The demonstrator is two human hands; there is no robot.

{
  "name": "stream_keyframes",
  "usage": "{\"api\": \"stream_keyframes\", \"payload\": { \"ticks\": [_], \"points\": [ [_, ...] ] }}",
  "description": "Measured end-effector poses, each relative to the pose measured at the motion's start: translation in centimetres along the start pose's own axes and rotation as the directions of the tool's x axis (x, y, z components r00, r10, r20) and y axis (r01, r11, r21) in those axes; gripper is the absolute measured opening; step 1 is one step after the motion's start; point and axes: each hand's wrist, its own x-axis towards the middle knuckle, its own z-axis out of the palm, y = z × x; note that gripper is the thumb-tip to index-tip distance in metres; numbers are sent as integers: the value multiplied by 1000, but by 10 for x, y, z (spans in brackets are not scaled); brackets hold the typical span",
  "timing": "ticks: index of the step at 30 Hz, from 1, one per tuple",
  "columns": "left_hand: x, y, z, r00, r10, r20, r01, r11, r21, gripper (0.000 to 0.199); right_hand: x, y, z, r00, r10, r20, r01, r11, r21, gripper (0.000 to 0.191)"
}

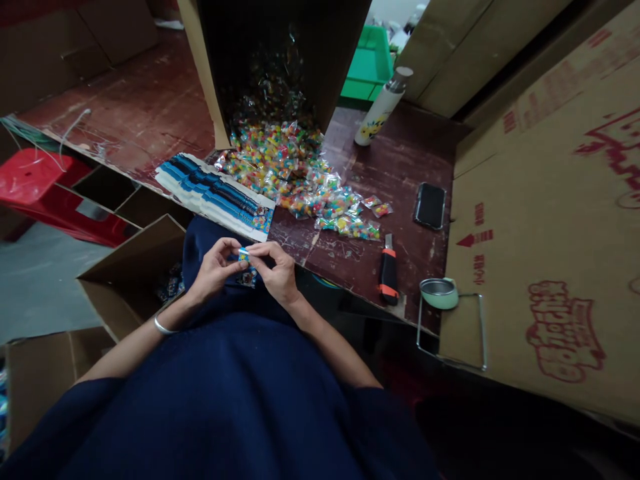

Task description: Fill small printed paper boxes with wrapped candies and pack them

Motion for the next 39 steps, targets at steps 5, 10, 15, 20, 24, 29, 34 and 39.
{"api": "stream_keyframes", "payload": {
  "ticks": [5, 10, 15, 20, 24, 29, 34, 39],
  "points": [
    [-4, 0, 0, 1000, 29, -6, -29, 998, 49, 59, 8, -5, -5, 991, 117, 70, -123, 987, 101, 27],
    [-9, 6, 3, 998, 60, 6, -60, 989, 137, 55, 21, -8, -10, 961, 259, 102, -267, 960, 80, 36],
    [-10, 12, 2, 996, 63, 58, -72, 982, 175, 59, 32, -11, -20, 945, 296, 136, -302, 953, 20, 35],
    [-10, 9, 2, 998, -9, 67, -1, 989, 148, 50, 28, -17, -17, 975, 171, 145, -164, 985, -55, 36],
    [-4, 16, -7, 994, -61, 86, 44, 980, 196, 40, 23, -15, -18, 966, 96, 240, -69, 991, -119, 35],
    [9, 55, -72, 983, 90, 160, -180, 648, 740, 21, 44, 15, -25, 976, 4, 216, 85, 912, -401, 38],
    [6, 76, -134, 997, 34, 72, -78, 270, 960, 18, 75, 49, -26, 956, 7, 294, 194, 736, -649, 53],
    [11, 60, -108, 990, -34, 139, -102, 514, 852, 30, 82, 57, -33, 941, 16, 337, 216, 737, -640, 30]
  ]
}}
